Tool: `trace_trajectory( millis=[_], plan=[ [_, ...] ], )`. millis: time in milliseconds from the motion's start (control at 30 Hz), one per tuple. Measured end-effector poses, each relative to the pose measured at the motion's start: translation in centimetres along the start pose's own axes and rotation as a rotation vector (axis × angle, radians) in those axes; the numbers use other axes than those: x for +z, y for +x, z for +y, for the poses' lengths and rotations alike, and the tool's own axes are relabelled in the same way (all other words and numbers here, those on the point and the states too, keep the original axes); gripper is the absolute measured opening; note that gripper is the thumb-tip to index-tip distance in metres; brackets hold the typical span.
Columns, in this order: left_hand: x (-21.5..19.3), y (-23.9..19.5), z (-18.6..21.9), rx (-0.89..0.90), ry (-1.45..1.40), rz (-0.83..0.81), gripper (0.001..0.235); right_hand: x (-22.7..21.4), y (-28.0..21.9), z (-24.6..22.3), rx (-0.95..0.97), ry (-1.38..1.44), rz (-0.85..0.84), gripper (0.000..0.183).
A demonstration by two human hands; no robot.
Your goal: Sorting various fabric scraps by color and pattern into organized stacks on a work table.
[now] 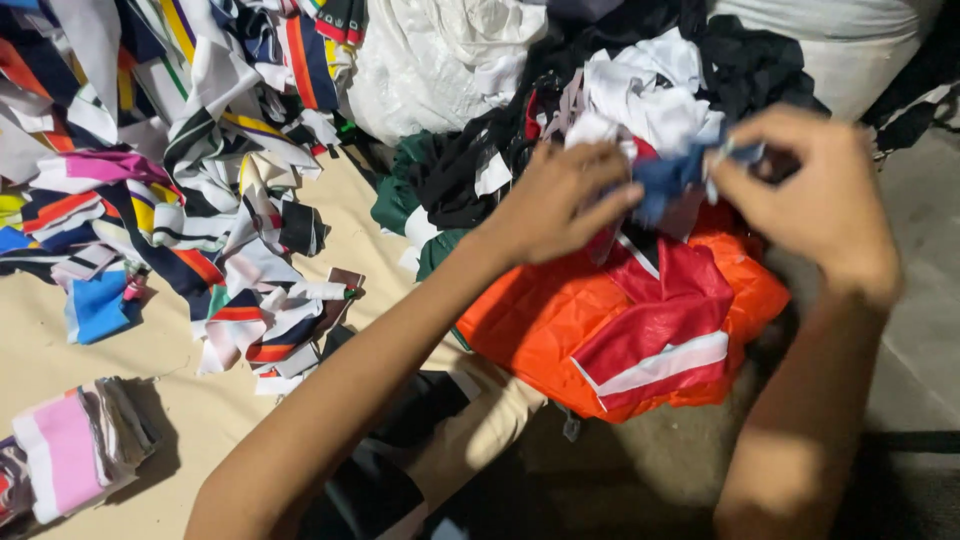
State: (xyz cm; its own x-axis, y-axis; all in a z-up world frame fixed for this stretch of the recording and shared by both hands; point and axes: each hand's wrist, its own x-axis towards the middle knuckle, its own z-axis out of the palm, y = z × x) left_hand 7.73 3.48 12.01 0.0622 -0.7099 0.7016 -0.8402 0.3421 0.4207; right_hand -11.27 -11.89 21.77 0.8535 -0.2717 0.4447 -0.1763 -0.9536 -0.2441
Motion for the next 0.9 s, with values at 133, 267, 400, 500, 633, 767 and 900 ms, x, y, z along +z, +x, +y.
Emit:
trace_trajectory(
  millis=[133,267,400,500,633,767,900],
  plan=[
    [1.5,-3.9,0.9,0.035,0.098,-0.215,0.066,-0.5,-2.8,-3.7,0.938,0.045,-0.618,0.055],
    [2.8,-3.6,-2.2,-0.114,0.166,-0.005,0.044,-0.2,-3.1,-2.5,0.768,0.086,-0.354,0.038],
    [3.6,-2.8,-4.2,-0.320,0.324,0.204,0.061,2.3,0.5,-0.4,0.429,-0.022,-0.162,0.031],
    [4.7,-1.1,-5.5,-0.364,0.285,0.255,0.069,5.8,4.1,1.5,0.380,0.053,0.034,0.042],
    [6.4,1.2,-7.9,-0.390,0.265,0.183,0.071,9.6,7.6,5.5,0.307,0.019,0.161,0.049],
    [9.3,2.3,-11.7,-0.491,0.250,0.142,0.032,13.2,9.8,11.0,0.452,-0.109,-0.050,0.051],
    [6.0,2.9,-7.6,-0.484,-0.141,0.362,0.006,12.8,9.9,11.4,0.261,0.014,0.151,0.039]
  ],
)
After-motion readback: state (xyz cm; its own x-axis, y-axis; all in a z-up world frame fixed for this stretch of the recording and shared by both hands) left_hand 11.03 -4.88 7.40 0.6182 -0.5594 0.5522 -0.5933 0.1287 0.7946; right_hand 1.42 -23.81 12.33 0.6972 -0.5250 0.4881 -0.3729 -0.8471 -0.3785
